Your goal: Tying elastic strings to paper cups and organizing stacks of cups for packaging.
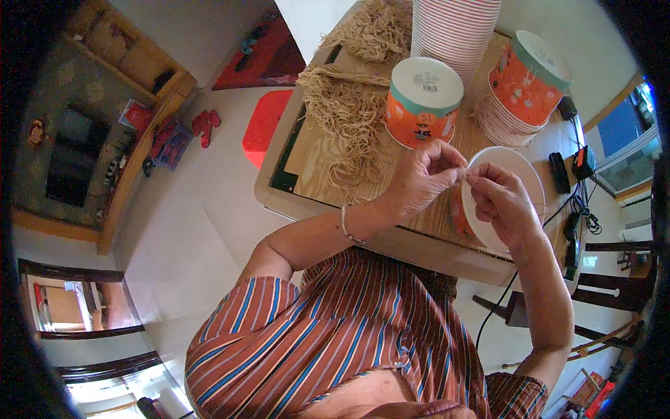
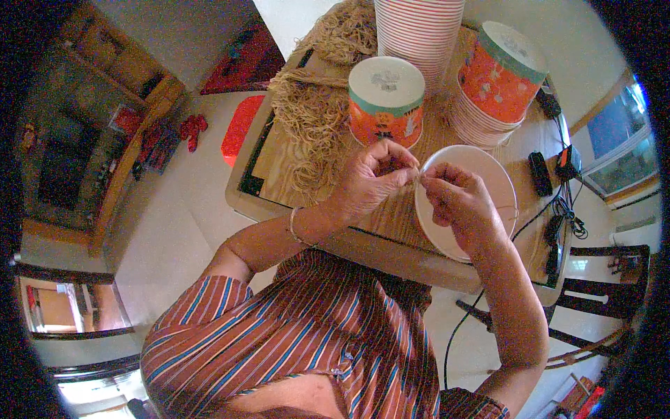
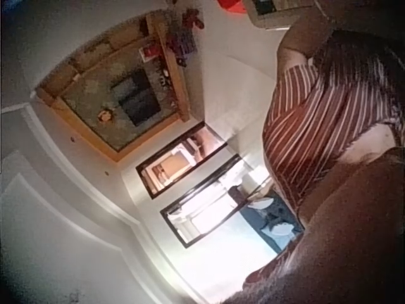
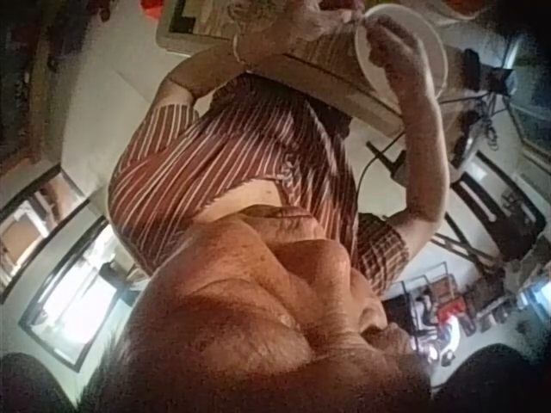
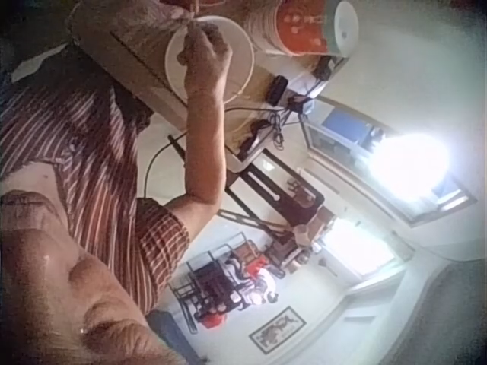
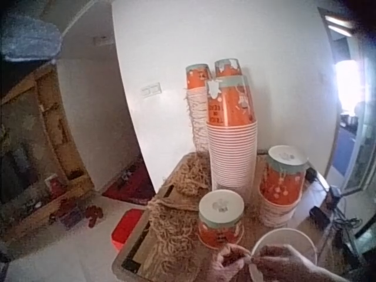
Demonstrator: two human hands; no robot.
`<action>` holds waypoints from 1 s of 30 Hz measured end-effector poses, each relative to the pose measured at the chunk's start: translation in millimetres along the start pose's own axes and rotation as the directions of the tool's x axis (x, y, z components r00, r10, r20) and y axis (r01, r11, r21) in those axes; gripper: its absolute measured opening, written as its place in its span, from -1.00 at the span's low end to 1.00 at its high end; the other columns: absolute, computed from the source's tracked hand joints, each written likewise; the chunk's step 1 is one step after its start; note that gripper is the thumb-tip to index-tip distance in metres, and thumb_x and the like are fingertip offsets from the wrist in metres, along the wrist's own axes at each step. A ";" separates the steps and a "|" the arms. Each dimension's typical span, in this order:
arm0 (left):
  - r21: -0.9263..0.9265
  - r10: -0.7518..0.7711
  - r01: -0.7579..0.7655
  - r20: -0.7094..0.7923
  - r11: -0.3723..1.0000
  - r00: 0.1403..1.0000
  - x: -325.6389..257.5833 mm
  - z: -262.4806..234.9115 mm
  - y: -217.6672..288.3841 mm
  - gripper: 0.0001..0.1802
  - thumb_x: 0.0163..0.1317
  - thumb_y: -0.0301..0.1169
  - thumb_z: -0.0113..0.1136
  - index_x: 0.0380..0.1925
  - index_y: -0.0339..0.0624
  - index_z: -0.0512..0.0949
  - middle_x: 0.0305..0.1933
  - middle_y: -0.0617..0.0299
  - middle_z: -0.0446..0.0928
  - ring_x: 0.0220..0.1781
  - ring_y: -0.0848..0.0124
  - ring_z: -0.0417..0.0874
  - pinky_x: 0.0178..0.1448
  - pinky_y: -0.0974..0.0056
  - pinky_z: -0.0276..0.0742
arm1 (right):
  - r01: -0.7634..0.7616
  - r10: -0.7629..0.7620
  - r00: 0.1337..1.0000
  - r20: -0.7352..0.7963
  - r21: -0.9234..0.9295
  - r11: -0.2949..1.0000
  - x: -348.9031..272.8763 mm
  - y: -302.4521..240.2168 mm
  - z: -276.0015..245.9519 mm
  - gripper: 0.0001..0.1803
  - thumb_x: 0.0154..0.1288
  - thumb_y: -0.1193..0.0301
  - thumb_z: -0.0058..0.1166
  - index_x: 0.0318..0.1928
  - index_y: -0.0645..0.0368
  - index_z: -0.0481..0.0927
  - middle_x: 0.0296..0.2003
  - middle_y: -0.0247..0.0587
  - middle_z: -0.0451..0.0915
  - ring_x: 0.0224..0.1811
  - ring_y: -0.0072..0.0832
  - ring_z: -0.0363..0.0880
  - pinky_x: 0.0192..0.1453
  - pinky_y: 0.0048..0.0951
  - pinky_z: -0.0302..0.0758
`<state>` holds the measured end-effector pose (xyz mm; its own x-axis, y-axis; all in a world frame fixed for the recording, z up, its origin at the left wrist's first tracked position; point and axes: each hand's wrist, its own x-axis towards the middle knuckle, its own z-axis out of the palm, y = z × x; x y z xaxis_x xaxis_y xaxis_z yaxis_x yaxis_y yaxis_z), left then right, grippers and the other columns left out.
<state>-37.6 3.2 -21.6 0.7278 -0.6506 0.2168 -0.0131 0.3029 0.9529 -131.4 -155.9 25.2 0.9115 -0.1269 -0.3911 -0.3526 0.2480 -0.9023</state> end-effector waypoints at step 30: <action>0.395 -0.122 0.095 0.042 0.914 0.992 12.6 -8.0 14.2 -0.77 0.20 -0.43 0.27 -0.13 -0.18 0.57 -0.24 0.37 0.60 -0.27 0.69 0.54 -0.18 0.51 0.50 | 0.394 -0.573 0.816 -0.079 -0.650 0.650 3.5 9.2 17.6 -0.92 0.23 0.50 0.11 -0.29 0.24 0.52 -0.46 -0.25 0.54 -0.42 -0.60 0.49 -0.28 -0.48 0.47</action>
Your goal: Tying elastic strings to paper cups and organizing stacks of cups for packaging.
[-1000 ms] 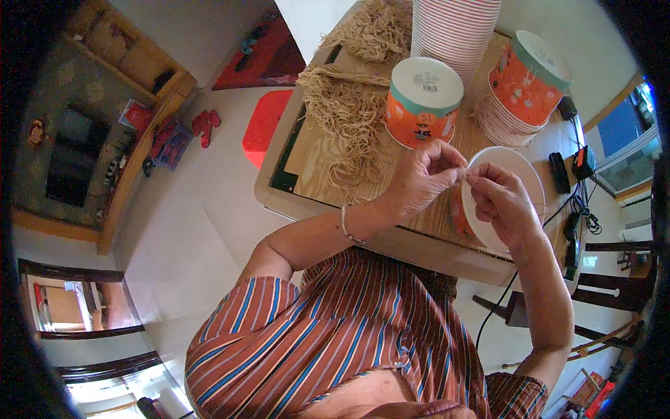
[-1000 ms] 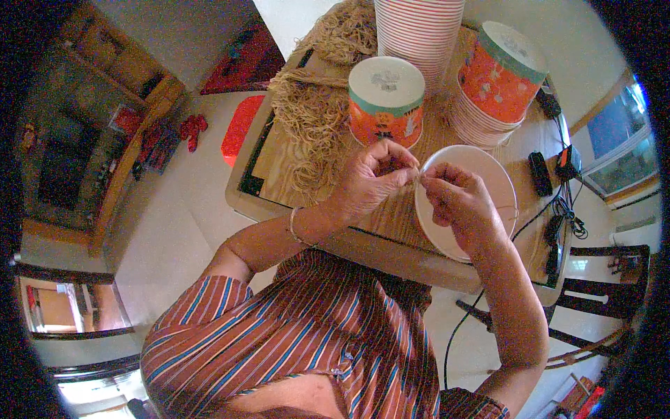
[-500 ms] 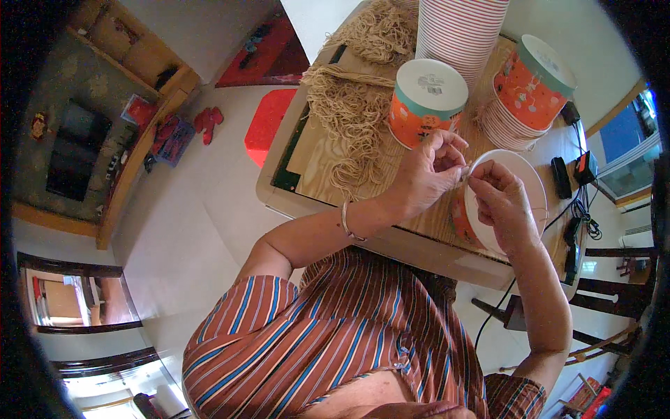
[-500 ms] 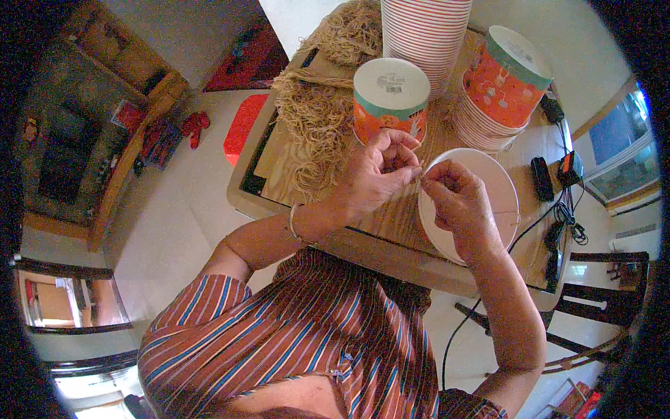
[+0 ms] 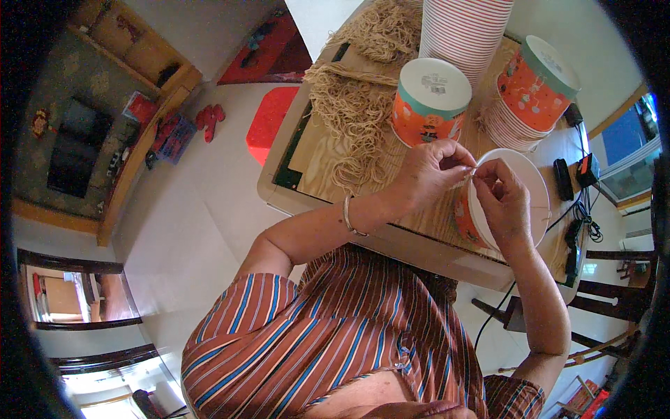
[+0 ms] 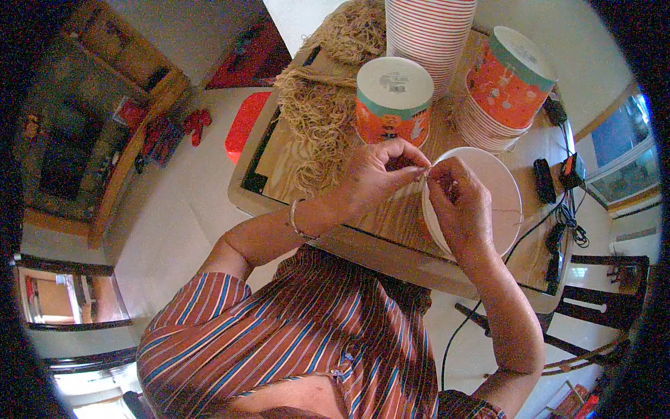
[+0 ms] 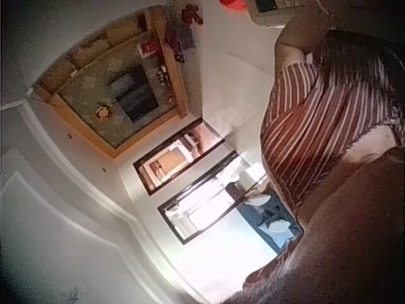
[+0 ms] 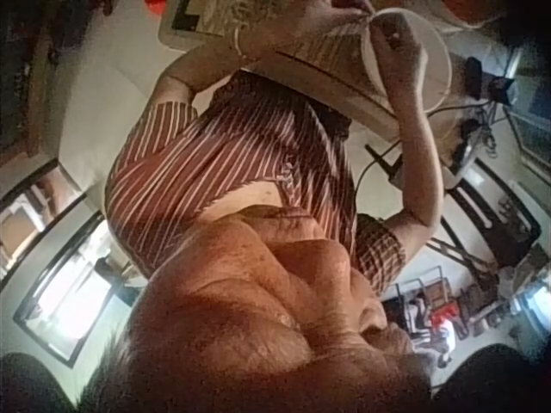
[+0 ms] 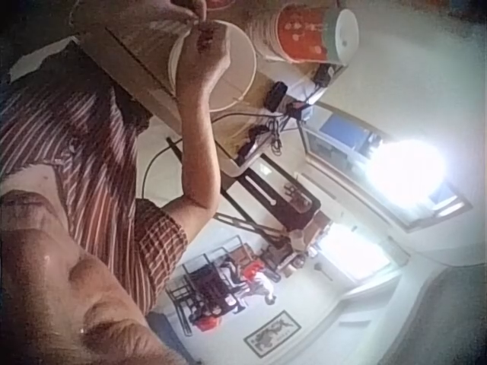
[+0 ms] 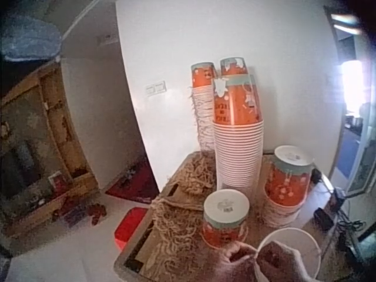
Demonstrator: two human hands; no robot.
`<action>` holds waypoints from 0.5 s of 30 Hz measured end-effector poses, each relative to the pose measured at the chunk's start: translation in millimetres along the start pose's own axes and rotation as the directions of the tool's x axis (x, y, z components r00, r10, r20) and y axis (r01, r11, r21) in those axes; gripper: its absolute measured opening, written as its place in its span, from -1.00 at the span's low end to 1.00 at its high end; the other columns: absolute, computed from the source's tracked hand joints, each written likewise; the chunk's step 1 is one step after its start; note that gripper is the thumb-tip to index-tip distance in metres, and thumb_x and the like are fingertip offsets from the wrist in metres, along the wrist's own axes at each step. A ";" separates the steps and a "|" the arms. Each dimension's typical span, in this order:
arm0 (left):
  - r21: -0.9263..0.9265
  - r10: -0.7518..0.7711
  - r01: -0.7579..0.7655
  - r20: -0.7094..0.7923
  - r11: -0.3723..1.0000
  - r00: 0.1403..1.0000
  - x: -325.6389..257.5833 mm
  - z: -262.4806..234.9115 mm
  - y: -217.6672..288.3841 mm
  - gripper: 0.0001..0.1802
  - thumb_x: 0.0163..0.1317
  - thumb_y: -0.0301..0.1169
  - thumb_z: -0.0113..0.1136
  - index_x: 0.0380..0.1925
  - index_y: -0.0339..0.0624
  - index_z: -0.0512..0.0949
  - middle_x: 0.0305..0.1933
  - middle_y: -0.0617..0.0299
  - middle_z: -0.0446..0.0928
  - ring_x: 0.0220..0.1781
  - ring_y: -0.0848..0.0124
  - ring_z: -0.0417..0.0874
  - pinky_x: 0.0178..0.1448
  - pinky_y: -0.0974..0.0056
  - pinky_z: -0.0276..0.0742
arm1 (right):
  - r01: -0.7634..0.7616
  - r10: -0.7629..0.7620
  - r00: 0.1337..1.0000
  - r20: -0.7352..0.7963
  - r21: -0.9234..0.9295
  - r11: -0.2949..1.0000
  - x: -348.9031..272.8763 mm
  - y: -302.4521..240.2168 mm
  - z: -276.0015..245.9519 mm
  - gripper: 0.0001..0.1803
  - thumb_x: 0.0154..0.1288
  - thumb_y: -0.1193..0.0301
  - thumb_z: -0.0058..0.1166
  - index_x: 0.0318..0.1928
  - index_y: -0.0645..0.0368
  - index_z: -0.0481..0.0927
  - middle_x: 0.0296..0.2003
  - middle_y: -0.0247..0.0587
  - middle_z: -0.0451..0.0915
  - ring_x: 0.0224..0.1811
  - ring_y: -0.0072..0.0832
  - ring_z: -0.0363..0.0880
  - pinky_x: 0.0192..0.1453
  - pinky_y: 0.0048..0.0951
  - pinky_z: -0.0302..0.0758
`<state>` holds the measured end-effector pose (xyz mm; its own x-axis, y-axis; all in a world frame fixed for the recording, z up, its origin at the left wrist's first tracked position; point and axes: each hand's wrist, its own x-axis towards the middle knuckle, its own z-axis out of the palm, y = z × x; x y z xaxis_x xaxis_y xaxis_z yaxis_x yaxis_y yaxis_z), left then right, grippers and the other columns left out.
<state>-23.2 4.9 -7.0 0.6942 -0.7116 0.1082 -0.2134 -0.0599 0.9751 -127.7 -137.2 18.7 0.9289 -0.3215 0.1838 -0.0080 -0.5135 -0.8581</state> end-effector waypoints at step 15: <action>-0.294 0.064 -0.084 -0.075 0.952 0.995 1.5 7.4 -4.1 -0.57 0.17 -0.64 0.12 0.08 -0.22 0.38 -0.33 0.38 0.44 -0.32 0.63 0.46 -0.17 0.49 0.45 | -0.431 0.408 0.901 0.148 0.202 0.879 3.4 -12.8 -2.4 -0.96 0.32 0.44 0.03 -0.28 0.06 0.44 -0.55 -0.55 0.34 -0.68 -0.80 0.19 -0.71 -0.69 0.10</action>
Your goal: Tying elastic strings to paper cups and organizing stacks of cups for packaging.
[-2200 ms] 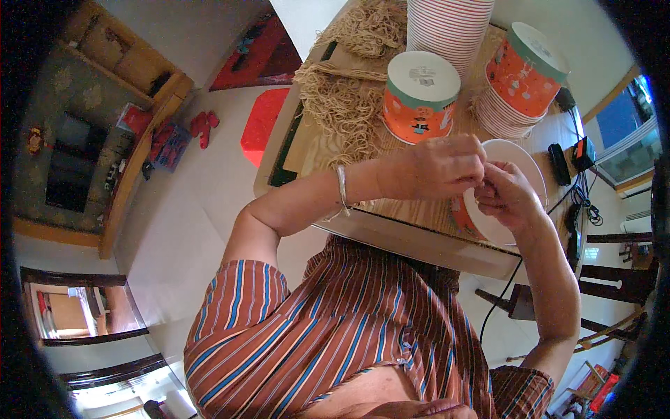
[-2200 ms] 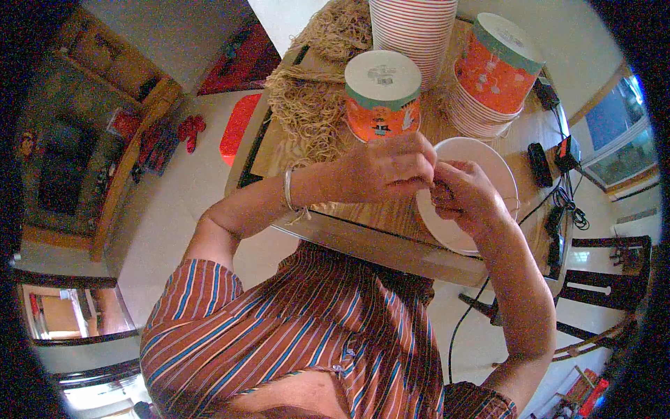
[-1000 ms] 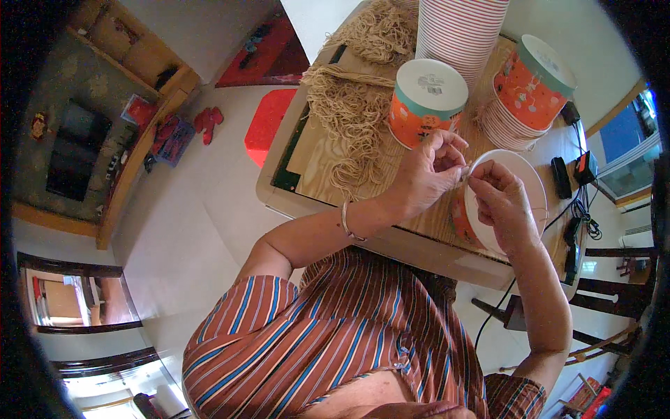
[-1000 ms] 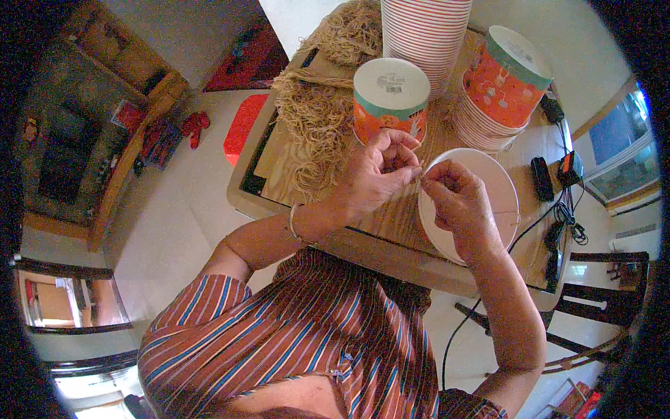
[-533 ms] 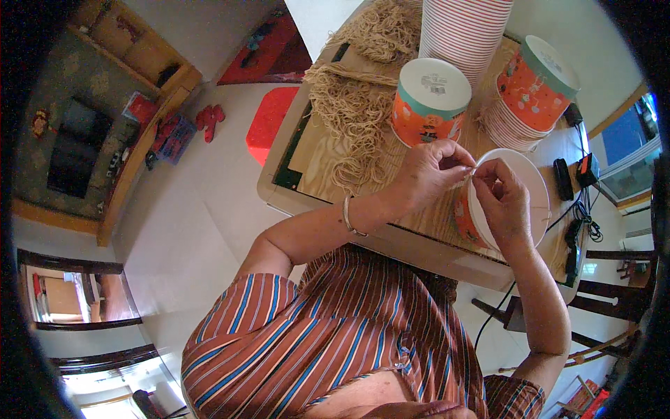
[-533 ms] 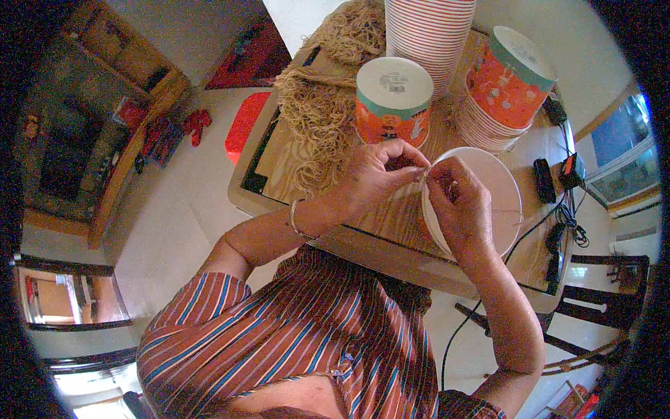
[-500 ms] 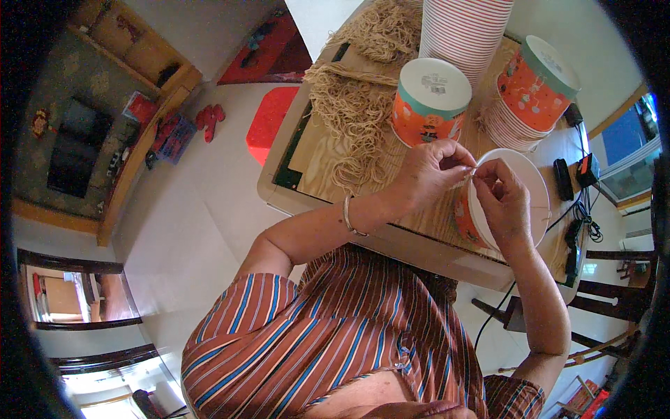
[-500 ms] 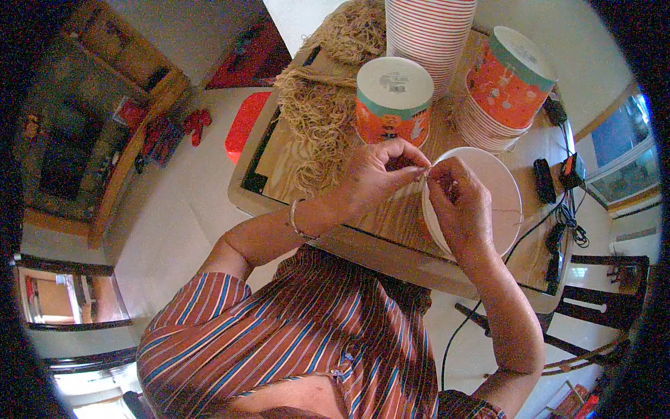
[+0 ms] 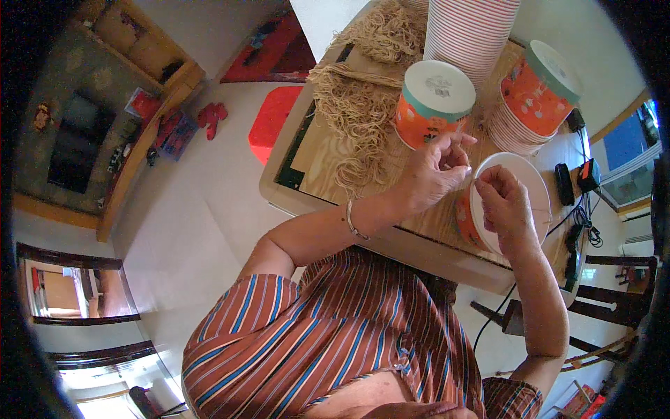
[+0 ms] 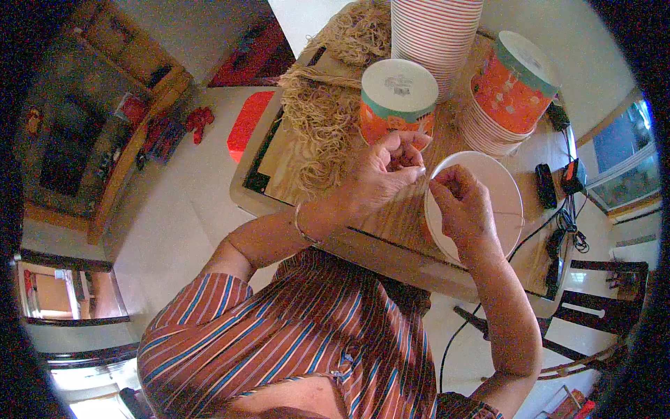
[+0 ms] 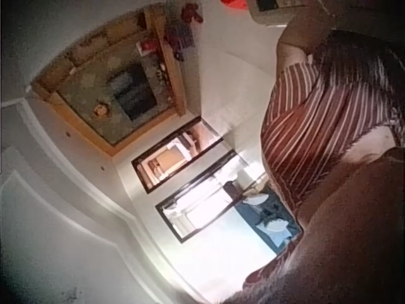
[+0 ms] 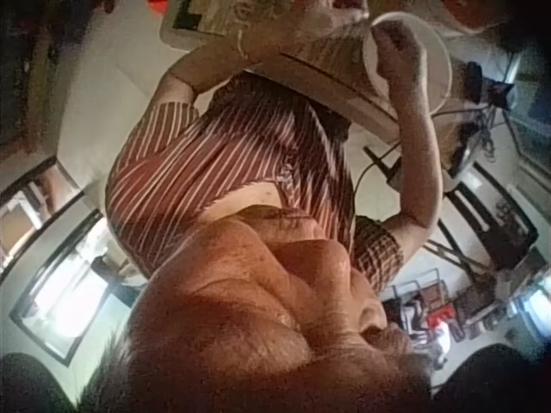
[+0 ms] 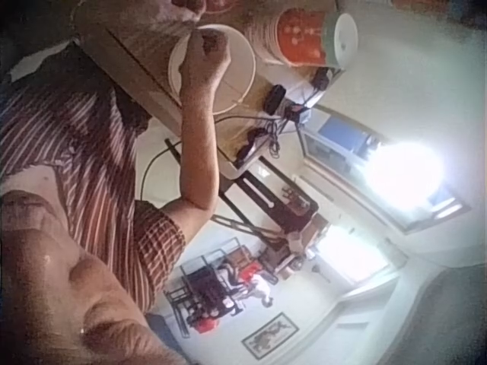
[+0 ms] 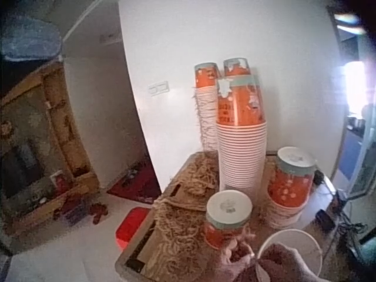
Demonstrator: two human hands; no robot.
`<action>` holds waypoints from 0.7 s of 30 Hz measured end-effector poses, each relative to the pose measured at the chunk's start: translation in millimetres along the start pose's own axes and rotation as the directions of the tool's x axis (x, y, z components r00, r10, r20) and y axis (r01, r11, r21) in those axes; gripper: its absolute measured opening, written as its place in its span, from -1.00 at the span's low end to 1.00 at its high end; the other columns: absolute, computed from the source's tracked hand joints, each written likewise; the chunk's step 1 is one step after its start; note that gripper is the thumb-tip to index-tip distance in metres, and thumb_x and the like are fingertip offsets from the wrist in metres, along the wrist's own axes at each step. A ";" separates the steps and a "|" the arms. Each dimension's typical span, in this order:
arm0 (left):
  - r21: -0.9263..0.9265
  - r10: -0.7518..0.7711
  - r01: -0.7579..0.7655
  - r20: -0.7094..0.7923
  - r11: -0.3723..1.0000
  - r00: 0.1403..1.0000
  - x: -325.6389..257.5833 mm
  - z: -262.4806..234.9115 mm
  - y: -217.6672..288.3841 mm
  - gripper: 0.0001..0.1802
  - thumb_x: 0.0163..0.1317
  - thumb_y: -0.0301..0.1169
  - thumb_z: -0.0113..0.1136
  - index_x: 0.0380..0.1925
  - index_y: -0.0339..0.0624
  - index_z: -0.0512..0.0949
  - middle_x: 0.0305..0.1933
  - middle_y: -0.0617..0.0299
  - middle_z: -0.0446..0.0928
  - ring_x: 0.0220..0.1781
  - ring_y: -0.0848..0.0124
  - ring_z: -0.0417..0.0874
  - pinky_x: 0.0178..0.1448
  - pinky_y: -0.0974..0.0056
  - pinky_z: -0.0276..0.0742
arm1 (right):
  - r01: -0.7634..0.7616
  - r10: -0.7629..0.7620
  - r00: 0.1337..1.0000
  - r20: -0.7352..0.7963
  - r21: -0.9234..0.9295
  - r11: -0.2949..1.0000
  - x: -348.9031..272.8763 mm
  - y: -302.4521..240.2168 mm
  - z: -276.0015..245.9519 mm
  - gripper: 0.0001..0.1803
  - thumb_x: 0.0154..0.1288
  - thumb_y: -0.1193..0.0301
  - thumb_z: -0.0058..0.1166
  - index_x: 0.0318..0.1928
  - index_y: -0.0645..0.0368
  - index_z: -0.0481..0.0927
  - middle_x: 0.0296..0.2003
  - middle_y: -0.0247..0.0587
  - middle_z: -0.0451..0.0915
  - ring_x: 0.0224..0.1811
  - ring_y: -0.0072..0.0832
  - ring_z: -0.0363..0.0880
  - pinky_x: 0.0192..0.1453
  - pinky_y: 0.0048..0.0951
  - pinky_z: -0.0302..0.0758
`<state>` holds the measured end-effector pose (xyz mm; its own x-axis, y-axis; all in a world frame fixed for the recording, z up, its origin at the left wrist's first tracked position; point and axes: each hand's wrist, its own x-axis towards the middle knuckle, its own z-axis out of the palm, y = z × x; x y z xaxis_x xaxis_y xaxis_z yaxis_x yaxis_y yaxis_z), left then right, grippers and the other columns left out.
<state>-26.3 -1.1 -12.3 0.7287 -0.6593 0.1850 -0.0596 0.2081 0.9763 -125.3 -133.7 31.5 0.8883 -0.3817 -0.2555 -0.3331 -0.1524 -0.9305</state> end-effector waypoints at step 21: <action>0.077 -0.267 0.260 0.110 0.963 0.957 -29.5 -5.0 -18.8 -0.50 0.46 0.00 -0.20 -0.32 -0.20 0.51 -0.43 0.39 0.45 -0.36 0.60 0.43 -0.25 0.41 0.40 | -0.055 0.052 0.998 0.045 0.072 0.996 -0.5 -1.0 4.3 -0.91 0.33 0.40 0.05 -0.30 0.04 0.41 -0.65 -0.64 0.21 -0.73 -0.85 0.03 -0.73 -0.69 -0.08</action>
<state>-43.3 18.0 -36.6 0.6385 -0.7663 -0.0716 0.0798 -0.0266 0.9965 -124.1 -129.4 31.5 0.8832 -0.3476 -0.3150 -0.3577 -0.0648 -0.9316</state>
